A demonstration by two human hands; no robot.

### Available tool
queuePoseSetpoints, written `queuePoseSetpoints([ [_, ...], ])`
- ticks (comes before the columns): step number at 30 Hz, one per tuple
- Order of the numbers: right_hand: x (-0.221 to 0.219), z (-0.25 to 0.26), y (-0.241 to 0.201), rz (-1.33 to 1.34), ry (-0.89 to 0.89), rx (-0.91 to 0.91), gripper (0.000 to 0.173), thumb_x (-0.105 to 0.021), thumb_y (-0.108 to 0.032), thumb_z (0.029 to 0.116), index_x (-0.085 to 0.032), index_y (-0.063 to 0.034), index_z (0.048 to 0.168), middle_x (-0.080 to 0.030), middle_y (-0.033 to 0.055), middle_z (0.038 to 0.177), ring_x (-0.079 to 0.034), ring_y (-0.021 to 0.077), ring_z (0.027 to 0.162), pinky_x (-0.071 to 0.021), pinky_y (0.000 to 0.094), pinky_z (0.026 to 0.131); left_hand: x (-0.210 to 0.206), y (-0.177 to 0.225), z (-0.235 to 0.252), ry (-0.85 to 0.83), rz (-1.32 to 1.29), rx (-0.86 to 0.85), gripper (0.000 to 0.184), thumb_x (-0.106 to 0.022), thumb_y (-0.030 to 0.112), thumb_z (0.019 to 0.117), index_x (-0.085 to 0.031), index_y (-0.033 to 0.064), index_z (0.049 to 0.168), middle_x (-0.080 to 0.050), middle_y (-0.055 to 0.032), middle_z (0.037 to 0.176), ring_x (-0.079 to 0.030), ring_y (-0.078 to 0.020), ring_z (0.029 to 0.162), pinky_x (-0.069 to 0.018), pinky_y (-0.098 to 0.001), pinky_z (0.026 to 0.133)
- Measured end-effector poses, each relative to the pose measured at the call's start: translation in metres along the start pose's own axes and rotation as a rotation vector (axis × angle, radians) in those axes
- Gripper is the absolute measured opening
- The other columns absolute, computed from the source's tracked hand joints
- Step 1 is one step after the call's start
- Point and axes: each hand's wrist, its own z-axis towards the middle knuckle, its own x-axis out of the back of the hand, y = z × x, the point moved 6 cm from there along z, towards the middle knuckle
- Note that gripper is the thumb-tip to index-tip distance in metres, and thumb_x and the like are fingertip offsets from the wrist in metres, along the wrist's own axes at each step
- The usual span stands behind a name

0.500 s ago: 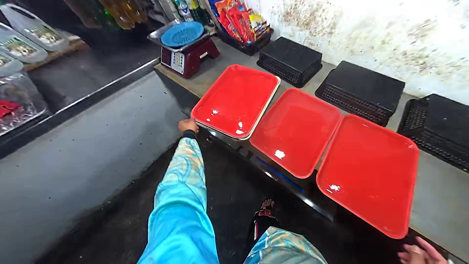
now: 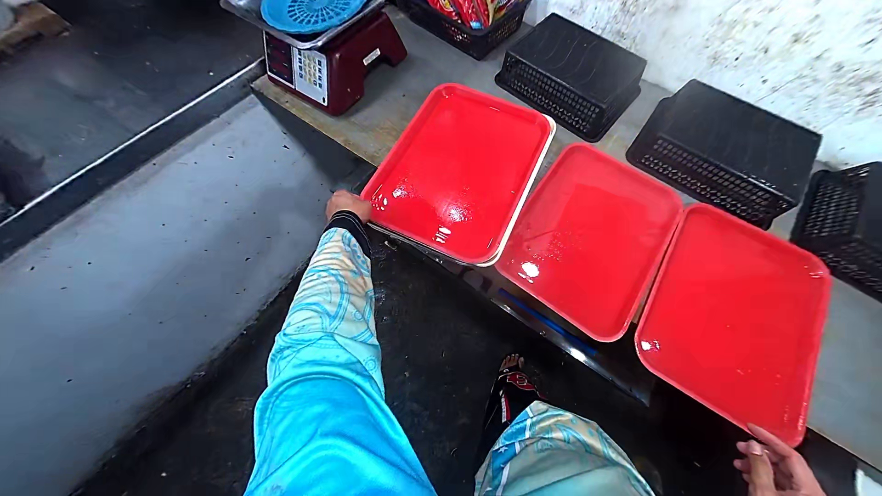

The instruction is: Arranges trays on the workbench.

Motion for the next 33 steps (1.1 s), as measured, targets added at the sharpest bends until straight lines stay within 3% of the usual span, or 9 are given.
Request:
queuePoseSetpoints([
  [4, -0.020, 0.001, -0.016, 0.007, -0.046, 0.011, 0.034, -0.050, -0.011, 0.1037, -0.058, 0.0108, 0.129, -0.068, 0.0125, 0.092, -0.066, 0.0048, 0.071, -0.0581, 0.0212, 0.067, 0.022, 0.005, 0.002, 0.028, -0.002, -0.037, 0.040, -0.068, 0.025, 0.0896, -0.065, -0.0080, 0.111, -0.064, -0.0356, 0.117, -0.060, -0.0516, 0.117, -0.0454, -0.0719, 0.095],
  [8, -0.046, 0.003, -0.029, 0.025, -0.072, 0.065, 0.034, -0.051, -0.012, 0.1021, -0.060, 0.0091, 0.127, -0.068, 0.0111, 0.091, -0.066, 0.0043, 0.071, -0.0577, 0.0203, 0.066, 0.030, 0.004, 0.003, 0.031, -0.178, -0.046, 0.052, -0.055, 0.040, 0.1005, -0.060, -0.0070, 0.124, -0.062, -0.0349, 0.125, -0.060, -0.0493, 0.120, -0.0451, -0.0693, 0.099],
  [12, -0.073, 0.006, -0.044, 0.076, -0.139, 0.085, 0.035, -0.052, -0.013, 0.1011, -0.061, 0.0078, 0.128, -0.070, 0.0113, 0.093, -0.068, 0.0073, 0.073, -0.0590, 0.0234, 0.068, 0.020, 0.002, -0.007, -0.105, -0.743, -0.018, 0.051, -0.051, 0.045, 0.1070, -0.052, 0.0024, 0.136, -0.065, -0.0222, 0.118, -0.069, -0.0304, 0.094, -0.0589, -0.0499, 0.080],
  [18, -0.102, 0.013, -0.065, 0.154, -0.152, 0.203, 0.031, -0.054, -0.018, 0.0990, -0.067, -0.0007, 0.122, -0.071, 0.0032, 0.089, -0.067, 0.0037, 0.070, -0.0586, 0.0201, 0.064, 0.014, 0.017, -0.051, -0.297, -0.698, -0.242, 0.038, -0.047, 0.038, 0.1096, -0.058, 0.0138, 0.137, -0.068, -0.0105, 0.096, -0.060, -0.0128, 0.063, -0.0519, -0.0306, 0.055],
  [19, -0.104, 0.015, -0.066, 0.154, -0.145, 0.215, 0.031, -0.053, -0.018, 0.0989, -0.068, -0.0019, 0.122, -0.071, 0.0023, 0.089, -0.067, 0.0036, 0.070, -0.0583, 0.0200, 0.064, 0.011, 0.016, -0.060, -0.313, -0.727, -0.278, 0.038, -0.047, 0.037, 0.1099, -0.057, 0.0143, 0.138, -0.069, -0.0102, 0.098, -0.063, -0.0130, 0.068, -0.0543, -0.0324, 0.060],
  [21, -0.107, 0.015, -0.067, 0.164, -0.134, 0.216, 0.031, -0.054, -0.019, 0.0990, -0.068, -0.0042, 0.122, -0.072, 0.0009, 0.089, -0.067, 0.0042, 0.070, -0.0587, 0.0211, 0.064, 0.007, 0.019, -0.080, -0.334, -0.795, -0.363, 0.039, -0.047, 0.034, 0.1101, -0.056, 0.0122, 0.141, -0.070, -0.0126, 0.112, -0.070, -0.0177, 0.090, -0.0594, -0.0424, 0.082],
  [22, -0.108, 0.014, -0.066, 0.174, -0.134, 0.209, 0.031, -0.054, -0.020, 0.0990, -0.068, -0.0048, 0.122, -0.072, 0.0008, 0.090, -0.067, 0.0052, 0.070, -0.0592, 0.0224, 0.064, 0.006, 0.026, -0.092, -0.322, -0.832, -0.412, 0.036, -0.047, 0.030, 0.1101, -0.057, 0.0094, 0.139, -0.071, -0.0124, 0.112, -0.071, -0.0178, 0.093, -0.0598, -0.0428, 0.085],
  [29, -0.106, -0.027, -0.040, 0.379, -0.216, -0.014, 0.035, -0.053, -0.018, 0.1002, -0.062, -0.0058, 0.132, -0.073, 0.0034, 0.098, -0.071, 0.0132, 0.076, -0.0609, 0.0284, 0.064, -0.027, 0.130, -0.251, -0.520, -0.859, -0.868, 0.029, -0.045, 0.014, 0.1069, -0.060, 0.0023, 0.128, -0.074, -0.0017, 0.098, -0.072, -0.0082, 0.087, -0.0631, -0.0316, 0.081],
  [33, -0.112, -0.097, 0.027, 0.534, -0.072, -0.401, 0.023, -0.053, -0.008, 0.1015, -0.063, 0.0044, 0.118, -0.075, 0.0112, 0.094, -0.071, 0.0163, 0.068, -0.0605, 0.0311, 0.061, -0.093, 0.193, -0.400, -0.707, -0.765, -1.292, 0.036, -0.050, 0.016, 0.1058, -0.062, -0.0038, 0.134, -0.073, -0.0124, 0.119, -0.070, -0.0146, 0.108, -0.0564, -0.0373, 0.102],
])
